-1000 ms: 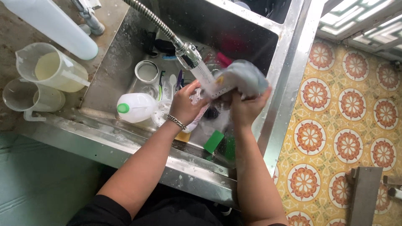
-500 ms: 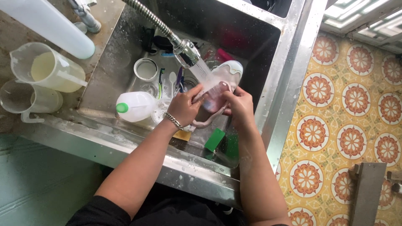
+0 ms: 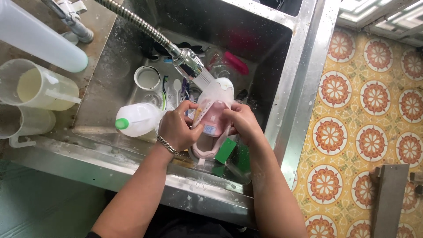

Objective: A person is cleaning a pink and white sneaker in a stainless steel sink, rinsing it under running water and scrubbing it with a brush.

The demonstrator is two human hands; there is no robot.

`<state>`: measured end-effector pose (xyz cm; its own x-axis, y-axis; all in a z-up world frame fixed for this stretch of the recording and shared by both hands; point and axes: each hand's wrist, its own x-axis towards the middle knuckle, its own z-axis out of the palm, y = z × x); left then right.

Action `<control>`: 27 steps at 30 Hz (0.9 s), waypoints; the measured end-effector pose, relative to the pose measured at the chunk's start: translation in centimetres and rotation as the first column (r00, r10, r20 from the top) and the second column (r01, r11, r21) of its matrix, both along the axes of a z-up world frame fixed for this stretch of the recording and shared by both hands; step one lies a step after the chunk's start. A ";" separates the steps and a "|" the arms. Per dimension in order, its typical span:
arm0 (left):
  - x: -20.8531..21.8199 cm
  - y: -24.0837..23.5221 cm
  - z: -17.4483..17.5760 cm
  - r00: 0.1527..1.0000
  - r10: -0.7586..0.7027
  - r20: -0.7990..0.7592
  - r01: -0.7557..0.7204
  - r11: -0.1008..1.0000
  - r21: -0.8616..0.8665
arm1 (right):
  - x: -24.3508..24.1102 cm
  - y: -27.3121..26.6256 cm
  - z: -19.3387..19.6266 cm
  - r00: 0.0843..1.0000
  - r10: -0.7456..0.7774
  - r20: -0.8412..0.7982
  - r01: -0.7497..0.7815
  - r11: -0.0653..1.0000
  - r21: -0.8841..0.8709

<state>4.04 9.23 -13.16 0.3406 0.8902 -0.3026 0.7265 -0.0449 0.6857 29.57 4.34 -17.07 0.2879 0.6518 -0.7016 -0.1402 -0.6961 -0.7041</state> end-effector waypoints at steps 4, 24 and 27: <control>0.2 -0.2 -0.1 0.999 -0.016 0.038 0.016 1.000 0.019 | -1.2 0.9 5.6 0.999 0.037 0.032 -0.037 0.999 0.007; 1.7 0.0 0.3 0.880 -0.046 0.474 -0.040 0.985 0.169 | -0.6 -0.3 5.6 0.992 -0.110 0.054 0.087 0.943 0.321; 1.8 0.0 0.1 0.870 -0.044 0.491 -0.045 0.984 0.169 | -0.7 -0.3 5.8 0.991 -0.121 0.050 0.096 0.932 0.350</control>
<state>5.87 9.26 -13.02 0.4045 0.9126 0.0598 0.2969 -0.1929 0.9352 28.84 4.00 -11.27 0.4102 0.8129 -0.4135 -0.1433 -0.3903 -0.9095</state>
